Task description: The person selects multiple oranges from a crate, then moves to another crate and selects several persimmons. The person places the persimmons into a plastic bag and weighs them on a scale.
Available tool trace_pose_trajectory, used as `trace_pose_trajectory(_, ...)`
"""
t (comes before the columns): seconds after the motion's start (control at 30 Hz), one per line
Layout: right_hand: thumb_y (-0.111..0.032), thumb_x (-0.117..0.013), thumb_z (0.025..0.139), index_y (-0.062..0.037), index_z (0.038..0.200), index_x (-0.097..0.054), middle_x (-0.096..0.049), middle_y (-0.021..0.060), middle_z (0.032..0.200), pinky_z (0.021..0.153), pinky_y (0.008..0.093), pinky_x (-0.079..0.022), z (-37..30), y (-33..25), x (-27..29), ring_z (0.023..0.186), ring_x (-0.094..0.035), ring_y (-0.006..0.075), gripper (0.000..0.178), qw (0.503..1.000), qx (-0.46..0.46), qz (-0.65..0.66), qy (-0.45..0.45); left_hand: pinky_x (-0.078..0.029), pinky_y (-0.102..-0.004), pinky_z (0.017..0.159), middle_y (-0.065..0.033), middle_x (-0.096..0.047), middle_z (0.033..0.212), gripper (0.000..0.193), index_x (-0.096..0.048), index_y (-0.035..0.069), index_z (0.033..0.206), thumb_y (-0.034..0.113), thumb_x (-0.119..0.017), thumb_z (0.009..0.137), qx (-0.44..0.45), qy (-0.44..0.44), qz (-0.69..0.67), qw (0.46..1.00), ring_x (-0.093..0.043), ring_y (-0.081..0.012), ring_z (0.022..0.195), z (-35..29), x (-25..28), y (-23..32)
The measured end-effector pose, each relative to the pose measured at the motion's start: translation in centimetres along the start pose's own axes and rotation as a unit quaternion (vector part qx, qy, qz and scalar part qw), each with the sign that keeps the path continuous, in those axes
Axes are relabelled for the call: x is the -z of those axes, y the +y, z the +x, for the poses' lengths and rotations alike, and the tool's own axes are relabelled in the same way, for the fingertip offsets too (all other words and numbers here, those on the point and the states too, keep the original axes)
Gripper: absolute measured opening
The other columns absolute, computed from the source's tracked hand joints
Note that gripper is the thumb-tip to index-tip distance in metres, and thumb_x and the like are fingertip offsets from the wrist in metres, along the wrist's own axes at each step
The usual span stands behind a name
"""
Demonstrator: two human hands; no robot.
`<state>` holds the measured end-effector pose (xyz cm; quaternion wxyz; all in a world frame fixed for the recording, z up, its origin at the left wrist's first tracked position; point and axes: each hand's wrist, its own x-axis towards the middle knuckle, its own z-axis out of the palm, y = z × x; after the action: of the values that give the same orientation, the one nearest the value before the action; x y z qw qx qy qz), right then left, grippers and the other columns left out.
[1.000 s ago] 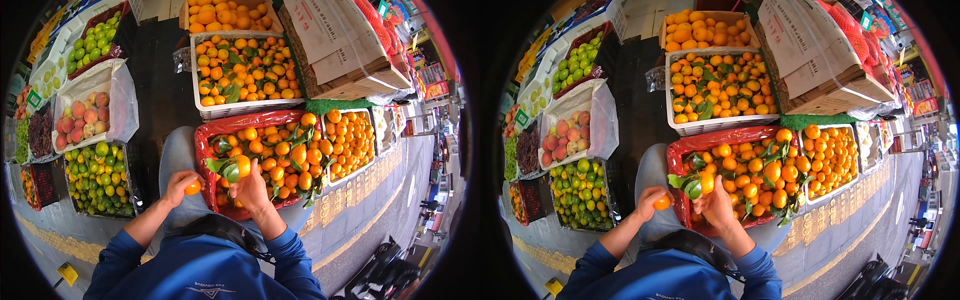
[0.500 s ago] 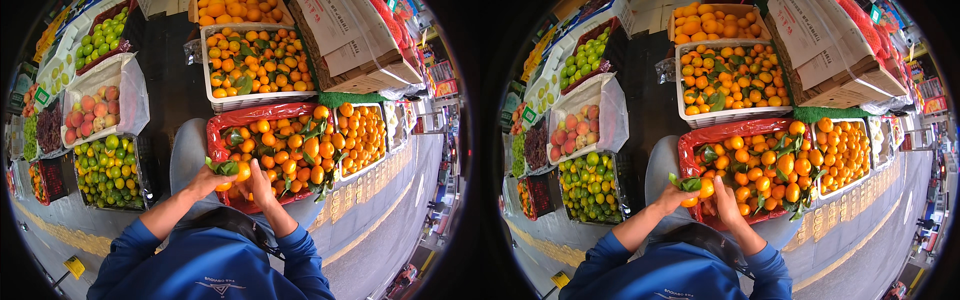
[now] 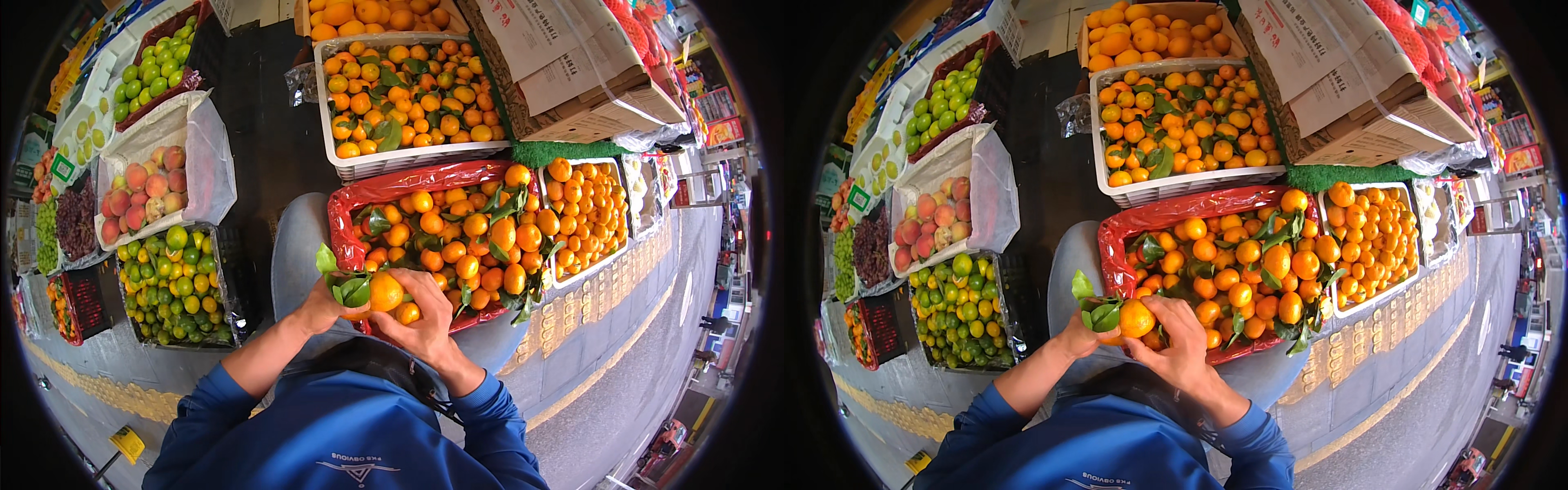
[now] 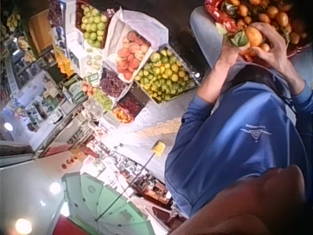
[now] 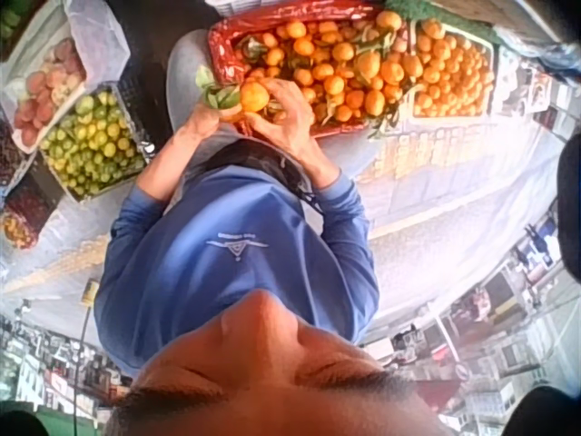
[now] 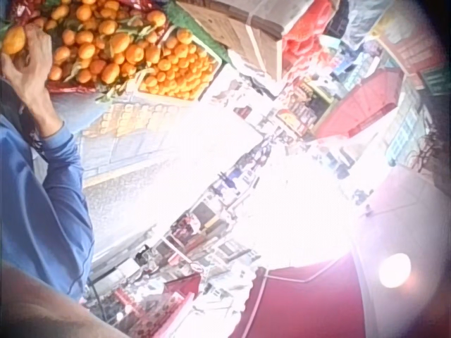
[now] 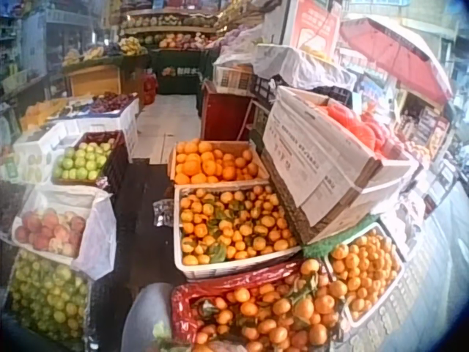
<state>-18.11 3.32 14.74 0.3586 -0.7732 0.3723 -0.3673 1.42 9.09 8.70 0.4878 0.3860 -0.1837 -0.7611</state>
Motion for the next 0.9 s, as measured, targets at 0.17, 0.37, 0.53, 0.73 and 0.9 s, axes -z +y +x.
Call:
trace_pose_trajectory(0.17, -0.018, -0.088, 0.073, 0.0035, 0.119, -0.066, -0.070, 0.0190, 0.111, 0.090, 0.0408, -0.055, 0.0, 0.0, 0.0, 0.100, -0.068, 0.0343, 0.055, 0.999, -0.042, -0.014, -0.006, -0.052, -0.0342, 0.101, -0.0045, -0.067, 0.124, 0.057, -0.058, 0.005, 0.135, 0.018, -0.083, 0.085, -0.023, -0.010, -0.015, 1.000, -0.064, -0.0158, 0.113, 0.4, -0.7, 0.2)
trace_pose_trajectory(0.37, -0.025, -0.084, 0.077, 0.0079, 0.124, -0.064, -0.070, 0.0211, 0.111, 0.084, 0.0407, -0.057, 1.4, 7.5, -1.4, 0.096, -0.071, 0.0306, 0.061, 0.929, -0.366, 0.036, -0.045, -0.055, -0.0299, 0.070, -0.0082, -0.070, 0.086, 0.048, -0.069, -0.002, 0.115, 0.044, -0.061, 0.103, 0.099, 0.098, 0.023, 0.990, -0.069, -0.0174, 0.075, 1.8, -0.4, -0.3)
trace_pose_trajectory(0.53, -0.018, -0.073, 0.086, 0.0043, 0.130, -0.063, -0.070, 0.0208, 0.114, 0.083, 0.0393, -0.057, 0.4, 14.2, -2.2, 0.093, -0.072, 0.0290, 0.050, 0.941, -0.338, 0.010, -0.004, -0.055, -0.0314, 0.066, -0.0070, -0.070, 0.087, 0.050, -0.069, 0.000, 0.119, 0.046, -0.059, 0.103, 0.123, 0.164, 0.019, 0.979, -0.069, -0.0189, 0.079, -0.2, 2.4, 0.1)
trace_pose_trajectory(0.73, -0.024, -0.065, 0.088, -0.0113, 0.090, -0.073, -0.070, 0.0147, 0.090, 0.077, 0.0467, -0.056, -5.8, 14.0, -5.6, 0.091, -0.069, 0.0354, 0.015, 0.917, -0.146, -0.196, -0.315, -0.055, -0.0317, 0.066, -0.0067, -0.069, 0.086, 0.047, -0.069, 0.001, 0.118, 0.043, -0.059, 0.102, 0.093, 0.202, 0.001, 0.975, -0.070, -0.0188, 0.078, -1.2, 4.5, 0.4)
trace_pose_trajectory(0.9, -0.015, -0.056, 0.092, -0.0016, 0.111, -0.072, -0.070, 0.0201, 0.121, 0.091, 0.0438, -0.057, -10.0, 14.3, -11.0, 0.109, -0.071, 0.0345, 0.028, 0.754, -0.119, -0.299, -0.573, -0.055, -0.0309, 0.065, -0.0070, -0.070, 0.085, 0.045, -0.070, 0.001, 0.115, 0.043, -0.060, 0.102, 0.085, 0.211, 0.028, 0.973, -0.070, -0.0185, 0.076, -0.7, 4.6, 0.1)
